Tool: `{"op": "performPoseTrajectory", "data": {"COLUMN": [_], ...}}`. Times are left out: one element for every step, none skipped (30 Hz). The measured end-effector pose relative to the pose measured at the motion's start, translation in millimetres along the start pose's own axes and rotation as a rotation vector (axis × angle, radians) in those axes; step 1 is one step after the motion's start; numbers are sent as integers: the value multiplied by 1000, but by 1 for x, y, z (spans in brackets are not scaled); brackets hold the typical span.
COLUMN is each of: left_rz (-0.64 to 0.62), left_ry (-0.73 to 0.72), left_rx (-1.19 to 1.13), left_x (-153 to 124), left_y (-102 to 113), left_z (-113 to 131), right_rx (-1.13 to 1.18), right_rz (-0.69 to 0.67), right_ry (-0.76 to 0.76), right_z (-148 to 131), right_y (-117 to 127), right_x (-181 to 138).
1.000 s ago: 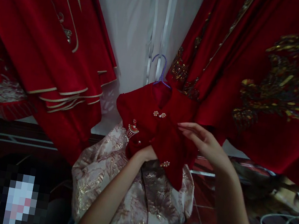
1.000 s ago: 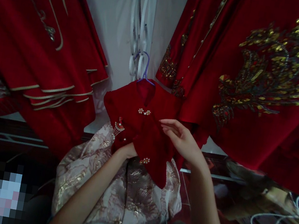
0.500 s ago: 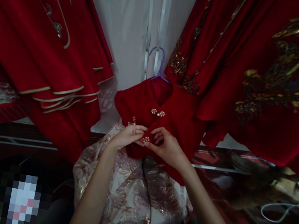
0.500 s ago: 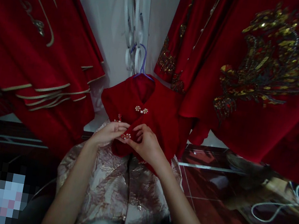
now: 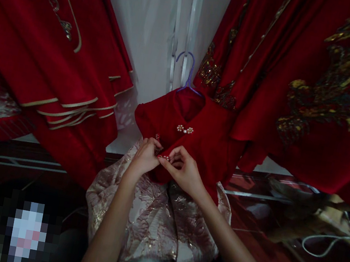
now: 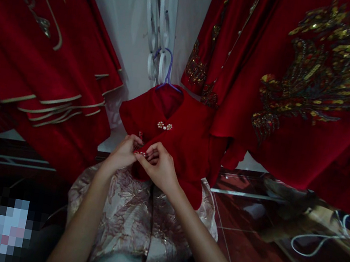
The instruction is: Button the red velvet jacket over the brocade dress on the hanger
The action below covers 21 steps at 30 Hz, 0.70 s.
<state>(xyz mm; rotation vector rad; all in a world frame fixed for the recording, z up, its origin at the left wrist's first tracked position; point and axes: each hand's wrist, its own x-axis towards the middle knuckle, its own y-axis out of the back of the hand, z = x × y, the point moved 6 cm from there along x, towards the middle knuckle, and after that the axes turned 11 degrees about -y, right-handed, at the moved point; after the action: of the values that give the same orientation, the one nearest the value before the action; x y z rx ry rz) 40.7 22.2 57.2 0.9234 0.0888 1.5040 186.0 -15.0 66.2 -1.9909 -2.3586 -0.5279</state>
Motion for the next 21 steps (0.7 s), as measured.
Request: {"op": "performPoseTrajectory", "data": {"left_rz": [78,144,185,205,213,216,220,227,235,248,254,253,249,242,238,233,227,221,213,206,200], "left_ry": [1,-4,-14,-24,-31,-29,-20,-9,1,8,13,23,38,55,68,74,76,76,78,86,98], "left_rx": [105,163,161,106,21,-71,-153,-214,-256,-287,-314,-342,-369,-391,-407,-414,-417,-417,-417,-420,-429], "left_x": [0,0,1,3,5,7,9,10,11,12,12,12,12,11,11,11,11,11,12,12,12], "left_y": [5,7,8,6,3,0,-3,-5,-7,-7,-8,-9,-9,-10,-10,-9,-9,-8,-8,-7,-7], "left_z": [-3,-6,-9,-13,-17,-21,-25,-28,-31,-32,-32,-32,-33,-33,-33,-32,-31,-30,-29,-28,-27], "right_rx": [5,8,11,14,15,15,13,9,4,-3,-10,-18,-26,-32,-37,-39,-39,-37,-34,-30,-27], "right_rz": [31,55,71,82,90,98,108,122,136,144,148,147,143,140,138,140,143,146,149,152,158], "right_ry": [-1,-6,-13,-19,-23,-25,-25,-24,-25,-28,-32,-34,-33,-30,-25,-19,-13,-7,-2,3,7], "right_z": [2,5,9,13,17,21,25,28,32,35,37,39,39,40,39,39,38,37,36,35,34], "right_y": [0,1,1,1,1,2,2,3,3,3,3,3,2,1,0,0,0,-1,-1,-1,-1], "right_x": [3,7,12,17,24,31,38,45,51,57,62,65,68,70,71,71,71,71,71,71,71]}}
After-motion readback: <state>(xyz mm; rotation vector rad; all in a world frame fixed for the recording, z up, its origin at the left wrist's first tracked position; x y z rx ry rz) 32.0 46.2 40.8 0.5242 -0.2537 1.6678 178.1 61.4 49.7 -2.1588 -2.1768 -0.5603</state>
